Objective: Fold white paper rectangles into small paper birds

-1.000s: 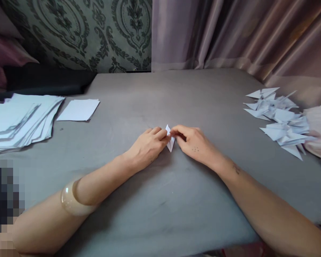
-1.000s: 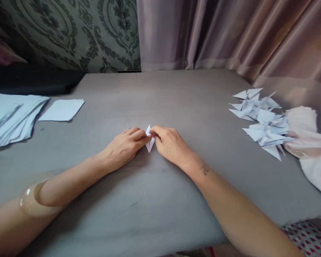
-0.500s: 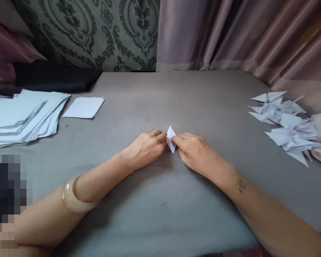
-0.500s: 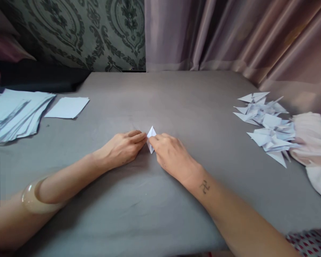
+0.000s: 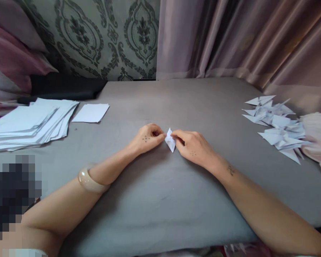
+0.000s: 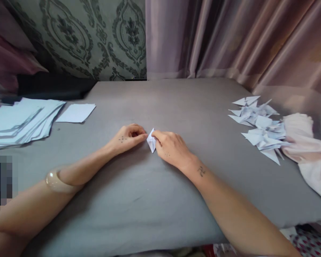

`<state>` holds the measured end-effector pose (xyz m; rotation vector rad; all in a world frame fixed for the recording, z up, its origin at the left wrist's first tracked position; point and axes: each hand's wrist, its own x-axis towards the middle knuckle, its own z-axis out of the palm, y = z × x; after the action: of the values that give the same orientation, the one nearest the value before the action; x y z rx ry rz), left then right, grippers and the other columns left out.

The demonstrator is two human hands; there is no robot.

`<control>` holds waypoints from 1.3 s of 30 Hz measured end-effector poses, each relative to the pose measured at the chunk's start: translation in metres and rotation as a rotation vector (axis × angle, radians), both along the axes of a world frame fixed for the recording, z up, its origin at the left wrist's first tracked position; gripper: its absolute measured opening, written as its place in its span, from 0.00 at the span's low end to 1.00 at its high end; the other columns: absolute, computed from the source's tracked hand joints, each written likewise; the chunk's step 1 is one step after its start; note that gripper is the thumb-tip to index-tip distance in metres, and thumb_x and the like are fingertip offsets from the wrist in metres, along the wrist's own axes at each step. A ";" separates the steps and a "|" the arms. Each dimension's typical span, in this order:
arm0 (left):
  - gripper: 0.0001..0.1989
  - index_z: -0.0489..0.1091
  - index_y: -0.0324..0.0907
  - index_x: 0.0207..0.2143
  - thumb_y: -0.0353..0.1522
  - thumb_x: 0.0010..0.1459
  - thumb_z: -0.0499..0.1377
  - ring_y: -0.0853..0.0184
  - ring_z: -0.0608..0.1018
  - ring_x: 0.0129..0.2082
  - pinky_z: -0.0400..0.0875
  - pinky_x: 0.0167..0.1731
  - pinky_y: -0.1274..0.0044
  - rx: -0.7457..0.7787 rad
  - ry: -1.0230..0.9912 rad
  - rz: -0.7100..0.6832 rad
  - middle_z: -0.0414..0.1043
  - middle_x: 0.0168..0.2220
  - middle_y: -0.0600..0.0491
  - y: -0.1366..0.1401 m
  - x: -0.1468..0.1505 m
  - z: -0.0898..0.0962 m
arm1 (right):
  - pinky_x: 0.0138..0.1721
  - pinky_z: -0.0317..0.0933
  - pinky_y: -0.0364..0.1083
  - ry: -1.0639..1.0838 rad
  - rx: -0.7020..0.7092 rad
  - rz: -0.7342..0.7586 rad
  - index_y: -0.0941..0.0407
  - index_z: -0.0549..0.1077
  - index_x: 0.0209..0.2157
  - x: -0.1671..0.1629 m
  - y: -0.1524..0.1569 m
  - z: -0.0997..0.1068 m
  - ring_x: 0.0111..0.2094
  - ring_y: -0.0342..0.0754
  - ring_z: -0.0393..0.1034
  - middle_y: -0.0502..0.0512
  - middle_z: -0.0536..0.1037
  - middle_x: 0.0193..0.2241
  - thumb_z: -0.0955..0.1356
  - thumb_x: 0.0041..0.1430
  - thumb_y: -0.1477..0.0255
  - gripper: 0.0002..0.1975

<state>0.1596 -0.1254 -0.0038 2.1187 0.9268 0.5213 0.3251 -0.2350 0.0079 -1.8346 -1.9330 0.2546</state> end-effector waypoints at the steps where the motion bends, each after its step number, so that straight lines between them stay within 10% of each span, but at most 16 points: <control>1: 0.10 0.74 0.39 0.27 0.37 0.52 0.60 0.67 0.73 0.31 0.70 0.33 0.74 0.043 -0.001 -0.019 0.72 0.34 0.50 -0.001 0.001 -0.002 | 0.34 0.57 0.44 0.036 0.017 -0.025 0.52 0.76 0.41 -0.001 0.001 -0.002 0.31 0.46 0.72 0.52 0.80 0.32 0.61 0.60 0.77 0.14; 10: 0.12 0.73 0.39 0.32 0.41 0.55 0.61 0.70 0.72 0.28 0.67 0.28 0.78 -0.052 -0.317 0.103 0.73 0.30 0.53 -0.004 0.004 -0.010 | 0.38 0.68 0.48 0.621 0.268 -0.336 0.56 0.72 0.37 0.011 0.021 -0.019 0.34 0.47 0.75 0.55 0.79 0.34 0.65 0.54 0.72 0.08; 14: 0.08 0.73 0.41 0.32 0.37 0.56 0.62 0.63 0.75 0.47 0.70 0.45 0.73 0.196 -0.557 0.160 0.74 0.46 0.47 -0.008 0.001 -0.002 | 0.36 0.68 0.47 0.674 0.371 -0.326 0.56 0.72 0.38 0.006 0.020 -0.012 0.35 0.47 0.73 0.57 0.78 0.36 0.66 0.54 0.69 0.10; 20: 0.05 0.72 0.42 0.34 0.35 0.61 0.59 0.65 0.78 0.44 0.72 0.47 0.70 0.461 -0.498 0.058 0.75 0.46 0.46 -0.019 -0.002 0.003 | 0.40 0.68 0.47 0.577 0.486 -0.143 0.54 0.72 0.38 -0.003 0.013 -0.004 0.40 0.48 0.72 0.56 0.75 0.38 0.67 0.55 0.70 0.08; 27: 0.03 0.72 0.42 0.36 0.31 0.61 0.59 0.65 0.79 0.43 0.73 0.45 0.72 0.648 -0.415 0.007 0.77 0.45 0.46 -0.026 -0.003 0.003 | 0.40 0.67 0.48 0.641 0.460 -0.152 0.55 0.71 0.39 -0.004 0.011 -0.002 0.35 0.46 0.72 0.55 0.77 0.35 0.68 0.56 0.69 0.09; 39: 0.04 0.71 0.42 0.34 0.32 0.62 0.57 0.67 0.78 0.40 0.72 0.44 0.72 0.490 -0.491 -0.029 0.77 0.39 0.49 -0.023 -0.002 0.003 | 0.31 0.64 0.45 0.841 0.209 -0.119 0.53 0.69 0.31 -0.001 0.013 0.003 0.27 0.44 0.68 0.50 0.73 0.26 0.72 0.50 0.58 0.15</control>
<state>0.1581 -0.1480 -0.0010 2.2526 0.5169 1.2902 0.3238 -0.2219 0.0108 -1.3713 -1.2071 0.6370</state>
